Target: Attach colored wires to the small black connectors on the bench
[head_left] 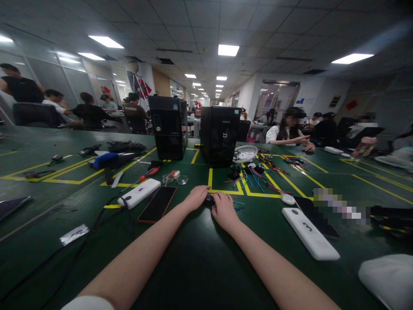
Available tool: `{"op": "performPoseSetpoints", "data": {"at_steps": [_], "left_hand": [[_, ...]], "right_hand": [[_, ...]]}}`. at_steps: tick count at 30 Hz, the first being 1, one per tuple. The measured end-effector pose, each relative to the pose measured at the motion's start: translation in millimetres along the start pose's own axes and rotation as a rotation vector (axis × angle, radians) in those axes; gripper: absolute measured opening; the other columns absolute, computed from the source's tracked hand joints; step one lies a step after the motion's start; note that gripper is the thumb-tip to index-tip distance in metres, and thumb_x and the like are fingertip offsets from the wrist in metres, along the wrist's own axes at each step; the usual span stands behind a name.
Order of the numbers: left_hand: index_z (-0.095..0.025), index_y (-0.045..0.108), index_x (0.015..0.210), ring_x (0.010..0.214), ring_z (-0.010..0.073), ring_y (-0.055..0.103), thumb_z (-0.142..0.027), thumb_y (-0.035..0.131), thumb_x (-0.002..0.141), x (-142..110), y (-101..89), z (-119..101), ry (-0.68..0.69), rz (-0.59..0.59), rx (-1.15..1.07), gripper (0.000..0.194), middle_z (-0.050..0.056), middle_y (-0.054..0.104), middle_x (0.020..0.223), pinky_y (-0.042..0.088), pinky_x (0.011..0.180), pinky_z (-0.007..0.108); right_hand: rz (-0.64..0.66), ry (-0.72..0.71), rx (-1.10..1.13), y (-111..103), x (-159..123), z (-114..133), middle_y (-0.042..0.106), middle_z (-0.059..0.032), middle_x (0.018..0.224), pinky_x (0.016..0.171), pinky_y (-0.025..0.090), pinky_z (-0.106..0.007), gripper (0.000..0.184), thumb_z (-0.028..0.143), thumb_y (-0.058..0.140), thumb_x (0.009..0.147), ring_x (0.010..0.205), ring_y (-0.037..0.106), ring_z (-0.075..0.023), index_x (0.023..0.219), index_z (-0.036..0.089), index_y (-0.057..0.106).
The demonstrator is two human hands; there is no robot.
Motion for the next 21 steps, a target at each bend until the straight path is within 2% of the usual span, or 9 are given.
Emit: {"op": "performPoseSetpoints", "data": {"at_steps": [21], "left_hand": [[-0.014, 0.051, 0.118, 0.114, 0.0184, 0.045, -0.026, 0.023, 0.089, 0.0, -0.5, -1.3, -0.009, 0.001, 0.009, 0.041, 0.008, 0.054, 0.121, 0.03, 0.101, 0.036]], "right_hand": [[0.0, -0.004, -0.007, -0.1, -0.1, 0.0, 0.053, -0.0093, 0.11, 0.097, 0.025, -0.039, 0.039, 0.018, 0.05, 0.072, 0.107, 0.043, -0.0212, 0.112, 0.019, 0.049]]}}
Point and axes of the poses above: each hand's wrist, its own x-axis towards the middle knuckle, its own y-axis out of the palm, z = x × y, the point moved 7 cm from there along x, towards the middle knuckle
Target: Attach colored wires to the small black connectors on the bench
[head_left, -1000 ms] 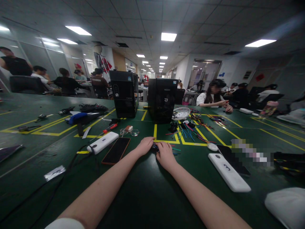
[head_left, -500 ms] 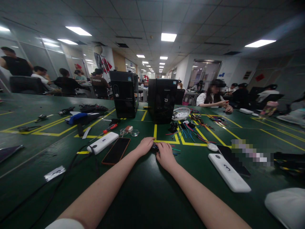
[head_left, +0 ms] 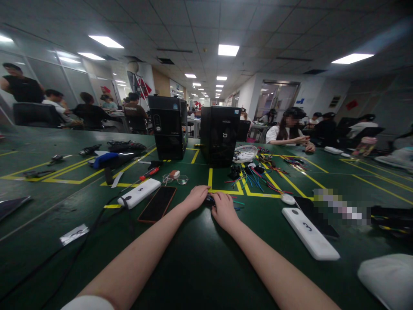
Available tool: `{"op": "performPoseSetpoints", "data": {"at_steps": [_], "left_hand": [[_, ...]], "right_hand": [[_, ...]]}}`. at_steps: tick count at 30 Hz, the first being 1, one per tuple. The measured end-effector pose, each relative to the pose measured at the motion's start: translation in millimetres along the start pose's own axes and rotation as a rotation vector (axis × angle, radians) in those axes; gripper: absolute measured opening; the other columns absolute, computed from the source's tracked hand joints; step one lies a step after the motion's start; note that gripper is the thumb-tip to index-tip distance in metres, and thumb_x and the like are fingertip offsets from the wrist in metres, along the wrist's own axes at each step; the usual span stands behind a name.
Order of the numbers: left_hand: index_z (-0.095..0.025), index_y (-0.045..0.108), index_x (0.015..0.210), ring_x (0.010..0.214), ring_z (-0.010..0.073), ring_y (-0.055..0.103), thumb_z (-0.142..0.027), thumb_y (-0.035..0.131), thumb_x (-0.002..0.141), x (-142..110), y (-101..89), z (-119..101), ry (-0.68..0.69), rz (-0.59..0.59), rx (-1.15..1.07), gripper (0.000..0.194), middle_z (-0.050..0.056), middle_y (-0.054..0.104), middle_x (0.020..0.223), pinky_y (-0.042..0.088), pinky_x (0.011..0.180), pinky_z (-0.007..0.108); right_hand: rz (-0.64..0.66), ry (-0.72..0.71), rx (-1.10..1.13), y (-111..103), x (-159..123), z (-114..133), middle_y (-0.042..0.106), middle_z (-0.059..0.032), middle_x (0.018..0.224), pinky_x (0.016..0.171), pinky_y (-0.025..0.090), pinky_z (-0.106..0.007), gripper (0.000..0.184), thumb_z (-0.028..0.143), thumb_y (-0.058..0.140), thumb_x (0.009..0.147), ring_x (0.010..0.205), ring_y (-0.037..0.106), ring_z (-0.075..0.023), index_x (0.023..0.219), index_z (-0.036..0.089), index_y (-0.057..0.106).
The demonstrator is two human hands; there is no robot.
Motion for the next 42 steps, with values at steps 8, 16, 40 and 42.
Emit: {"op": "performPoseSetpoints", "data": {"at_steps": [8, 16, 40, 42], "left_hand": [[-0.015, 0.051, 0.119, 0.116, 0.0184, 0.044, -0.027, 0.022, 0.09, -1.7, -1.3, -1.1, -0.011, 0.008, -0.007, 0.042, 0.007, 0.053, 0.122, 0.03, 0.102, 0.035], [-0.014, 0.051, 0.117, 0.114, 0.0181, 0.046, -0.026, 0.023, 0.089, 0.5, 0.9, 1.4, 0.004, -0.006, -0.001, 0.042, 0.008, 0.054, 0.12, 0.03, 0.101, 0.035], [-0.014, 0.052, 0.118, 0.115, 0.0185, 0.045, -0.027, 0.023, 0.09, -1.4, -2.1, -1.8, -0.017, 0.008, -0.021, 0.042, 0.007, 0.054, 0.121, 0.03, 0.102, 0.034], [-0.013, 0.052, 0.117, 0.115, 0.0186, 0.045, -0.027, 0.023, 0.09, -1.7, -2.4, -1.8, -0.015, 0.005, -0.024, 0.042, 0.008, 0.054, 0.121, 0.03, 0.102, 0.034]], "right_hand": [[0.003, -0.004, -0.006, -0.3, -0.2, 0.5, 0.052, -0.0099, 0.11, 0.097, 0.025, -0.04, 0.04, 0.018, 0.049, 0.073, 0.107, 0.043, -0.0215, 0.113, 0.019, 0.048], [0.003, 0.0, 0.005, 0.3, 0.2, -0.3, 0.052, -0.0097, 0.111, 0.097, 0.024, -0.04, 0.04, 0.018, 0.049, 0.073, 0.108, 0.043, -0.0216, 0.113, 0.019, 0.049], [-0.002, 0.005, 0.025, 1.4, 0.1, -1.6, 0.052, -0.0093, 0.112, 0.098, 0.024, -0.039, 0.04, 0.018, 0.049, 0.072, 0.108, 0.043, -0.0215, 0.112, 0.019, 0.049], [0.0, 0.006, 0.021, 1.4, 0.2, -1.6, 0.052, -0.0094, 0.111, 0.098, 0.024, -0.039, 0.04, 0.018, 0.049, 0.072, 0.107, 0.043, -0.0215, 0.112, 0.019, 0.05]]}}
Point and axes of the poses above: each hand's wrist, its own x-axis towards the middle knuckle, its own y-axis out of the palm, z = x × y, the point moved 7 cm from there along x, towards the middle knuckle
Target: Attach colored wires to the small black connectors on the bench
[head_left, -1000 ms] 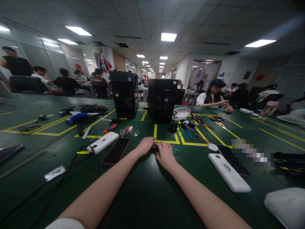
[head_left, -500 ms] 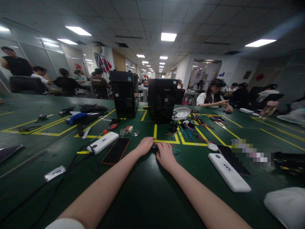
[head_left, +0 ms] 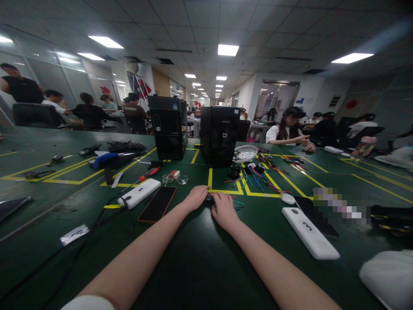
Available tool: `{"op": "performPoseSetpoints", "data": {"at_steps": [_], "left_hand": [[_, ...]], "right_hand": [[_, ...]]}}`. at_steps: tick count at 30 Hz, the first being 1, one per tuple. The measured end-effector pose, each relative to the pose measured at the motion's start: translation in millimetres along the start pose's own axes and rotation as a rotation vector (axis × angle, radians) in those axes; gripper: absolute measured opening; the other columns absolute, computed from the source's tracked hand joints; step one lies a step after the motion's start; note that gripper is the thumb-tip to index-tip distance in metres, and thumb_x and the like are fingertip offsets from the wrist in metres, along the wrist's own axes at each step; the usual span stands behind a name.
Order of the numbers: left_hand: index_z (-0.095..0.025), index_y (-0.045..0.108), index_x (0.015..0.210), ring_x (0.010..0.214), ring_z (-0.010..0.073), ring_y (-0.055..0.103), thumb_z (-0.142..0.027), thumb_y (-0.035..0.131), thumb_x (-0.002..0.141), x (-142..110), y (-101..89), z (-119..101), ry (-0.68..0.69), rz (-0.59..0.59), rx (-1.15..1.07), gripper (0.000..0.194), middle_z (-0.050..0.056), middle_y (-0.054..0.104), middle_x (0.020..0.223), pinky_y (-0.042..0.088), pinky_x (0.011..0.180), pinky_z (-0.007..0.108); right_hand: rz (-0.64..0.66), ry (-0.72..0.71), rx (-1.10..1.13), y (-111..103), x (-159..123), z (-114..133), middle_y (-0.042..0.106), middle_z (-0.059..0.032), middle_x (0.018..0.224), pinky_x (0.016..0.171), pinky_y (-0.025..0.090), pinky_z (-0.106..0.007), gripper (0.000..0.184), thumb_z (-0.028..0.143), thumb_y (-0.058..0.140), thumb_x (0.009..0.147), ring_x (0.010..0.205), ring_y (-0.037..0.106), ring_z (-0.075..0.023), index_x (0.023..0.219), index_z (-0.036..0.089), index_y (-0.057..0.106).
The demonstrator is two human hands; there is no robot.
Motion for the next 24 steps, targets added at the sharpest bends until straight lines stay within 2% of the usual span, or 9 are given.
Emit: {"op": "performPoseSetpoints", "data": {"at_steps": [11, 24], "left_hand": [[-0.013, 0.053, 0.116, 0.114, 0.019, 0.046, -0.026, 0.024, 0.089, 2.2, 3.5, 3.2, 0.005, -0.006, 0.02, 0.041, 0.008, 0.055, 0.12, 0.03, 0.102, 0.036], [-0.014, 0.052, 0.117, 0.114, 0.0185, 0.045, -0.027, 0.022, 0.09, -1.0, -1.2, -2.8, -0.01, 0.008, 0.017, 0.043, 0.008, 0.055, 0.12, 0.032, 0.101, 0.035]], "right_hand": [[0.002, -0.001, 0.001, 0.2, 0.3, 0.2, 0.052, -0.0101, 0.113, 0.097, 0.024, -0.04, 0.04, 0.018, 0.049, 0.073, 0.108, 0.043, -0.0223, 0.113, 0.019, 0.05], [0.005, -0.001, -0.009, 0.2, 0.6, 0.3, 0.053, -0.0101, 0.112, 0.097, 0.024, -0.04, 0.041, 0.018, 0.048, 0.073, 0.107, 0.043, -0.022, 0.113, 0.019, 0.049]]}}
Point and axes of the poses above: each hand's wrist, its own x-axis towards the middle knuckle, its own y-axis out of the palm, z = x × y, the point moved 7 cm from there along x, towards the middle knuckle
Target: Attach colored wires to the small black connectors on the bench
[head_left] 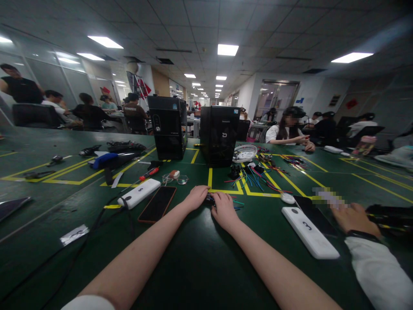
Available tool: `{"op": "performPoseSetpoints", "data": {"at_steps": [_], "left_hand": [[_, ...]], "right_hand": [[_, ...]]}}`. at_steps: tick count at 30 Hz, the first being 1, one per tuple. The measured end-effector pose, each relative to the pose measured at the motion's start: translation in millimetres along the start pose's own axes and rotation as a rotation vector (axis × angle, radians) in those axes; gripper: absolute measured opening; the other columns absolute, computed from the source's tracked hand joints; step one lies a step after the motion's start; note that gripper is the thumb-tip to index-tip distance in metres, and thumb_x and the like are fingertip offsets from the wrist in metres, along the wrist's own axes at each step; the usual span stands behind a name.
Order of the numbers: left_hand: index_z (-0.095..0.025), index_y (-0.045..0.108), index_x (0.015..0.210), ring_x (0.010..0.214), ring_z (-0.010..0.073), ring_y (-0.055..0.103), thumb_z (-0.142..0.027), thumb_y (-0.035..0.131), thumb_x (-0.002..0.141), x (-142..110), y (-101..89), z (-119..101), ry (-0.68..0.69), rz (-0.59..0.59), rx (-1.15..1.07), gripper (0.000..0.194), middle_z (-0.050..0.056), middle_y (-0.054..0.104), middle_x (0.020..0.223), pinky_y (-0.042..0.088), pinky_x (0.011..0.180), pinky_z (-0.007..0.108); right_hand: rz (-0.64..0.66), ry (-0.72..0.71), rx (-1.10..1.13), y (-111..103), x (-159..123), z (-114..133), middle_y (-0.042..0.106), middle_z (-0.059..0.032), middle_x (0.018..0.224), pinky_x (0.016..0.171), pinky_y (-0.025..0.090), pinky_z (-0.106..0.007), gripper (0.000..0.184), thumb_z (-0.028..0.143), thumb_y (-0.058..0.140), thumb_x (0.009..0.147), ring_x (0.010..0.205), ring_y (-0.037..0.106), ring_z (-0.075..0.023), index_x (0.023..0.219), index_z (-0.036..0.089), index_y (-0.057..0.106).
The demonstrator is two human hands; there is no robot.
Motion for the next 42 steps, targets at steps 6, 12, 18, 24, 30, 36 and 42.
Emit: {"op": "performPoseSetpoints", "data": {"at_steps": [6, 12, 18, 24, 30, 36, 42], "left_hand": [[-0.014, 0.053, 0.116, 0.114, 0.0184, 0.046, -0.027, 0.023, 0.09, 1.2, 1.8, 2.3, 0.012, -0.01, -0.003, 0.042, 0.007, 0.055, 0.119, 0.031, 0.101, 0.035], [-0.014, 0.054, 0.114, 0.112, 0.0183, 0.047, -0.026, 0.024, 0.089, 3.9, 5.3, 6.1, 0.031, -0.024, 0.018, 0.041, 0.007, 0.056, 0.118, 0.032, 0.101, 0.035], [-0.014, 0.054, 0.114, 0.112, 0.0177, 0.048, -0.026, 0.024, 0.089, 5.0, 6.5, 8.1, 0.046, -0.033, 0.011, 0.041, 0.007, 0.057, 0.117, 0.033, 0.1, 0.035], [-0.015, 0.054, 0.114, 0.112, 0.0175, 0.047, -0.026, 0.024, 0.09, 3.1, 4.2, 5.8, 0.027, -0.027, 0.006, 0.041, 0.006, 0.056, 0.118, 0.033, 0.1, 0.034], [-0.015, 0.053, 0.115, 0.112, 0.0175, 0.047, -0.027, 0.023, 0.09, 2.1, 2.6, 3.4, 0.022, -0.02, -0.002, 0.041, 0.007, 0.056, 0.119, 0.032, 0.1, 0.034], [-0.015, 0.053, 0.115, 0.113, 0.0175, 0.047, -0.027, 0.022, 0.09, 2.0, 2.8, 3.5, 0.014, -0.009, 0.002, 0.041, 0.007, 0.055, 0.119, 0.032, 0.1, 0.034], [-0.014, 0.053, 0.115, 0.112, 0.0175, 0.047, -0.027, 0.023, 0.09, 2.6, 3.6, 4.0, 0.033, -0.024, 0.01, 0.041, 0.007, 0.056, 0.118, 0.032, 0.1, 0.034]], "right_hand": [[-0.021, 0.0, 0.029, -1.6, -0.4, -0.2, 0.053, -0.0093, 0.111, 0.097, 0.024, -0.039, 0.041, 0.018, 0.049, 0.072, 0.107, 0.043, -0.0223, 0.113, 0.019, 0.05], [-0.007, 0.005, 0.022, -1.3, -0.7, 0.0, 0.053, -0.0097, 0.11, 0.096, 0.025, -0.039, 0.04, 0.018, 0.049, 0.072, 0.106, 0.044, -0.0222, 0.112, 0.019, 0.05], [-0.008, 0.0, 0.02, -1.4, -0.4, 0.1, 0.053, -0.0093, 0.11, 0.097, 0.025, -0.039, 0.04, 0.018, 0.049, 0.072, 0.106, 0.044, -0.0217, 0.112, 0.019, 0.05], [-0.015, -0.005, 0.016, -0.9, -0.7, -0.3, 0.053, -0.0093, 0.109, 0.097, 0.025, -0.038, 0.04, 0.018, 0.049, 0.072, 0.106, 0.043, -0.0214, 0.112, 0.019, 0.049], [-0.008, -0.001, 0.003, -0.9, -0.6, 0.1, 0.052, -0.0094, 0.11, 0.097, 0.025, -0.038, 0.04, 0.018, 0.049, 0.072, 0.107, 0.043, -0.021, 0.112, 0.019, 0.049], [0.006, 0.001, -0.005, -2.3, -1.2, 1.2, 0.052, -0.0095, 0.111, 0.097, 0.024, -0.039, 0.041, 0.018, 0.048, 0.073, 0.108, 0.043, -0.0212, 0.113, 0.019, 0.048], [0.008, 0.01, 0.013, -0.8, -0.8, -0.3, 0.052, -0.0097, 0.111, 0.097, 0.024, -0.039, 0.04, 0.018, 0.049, 0.073, 0.108, 0.043, -0.022, 0.113, 0.019, 0.049]]}}
Point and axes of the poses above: each hand's wrist, its own x-axis towards the middle knuckle, its own y-axis out of the palm, z = x × y, the point moved 7 cm from there along x, towards the middle knuckle
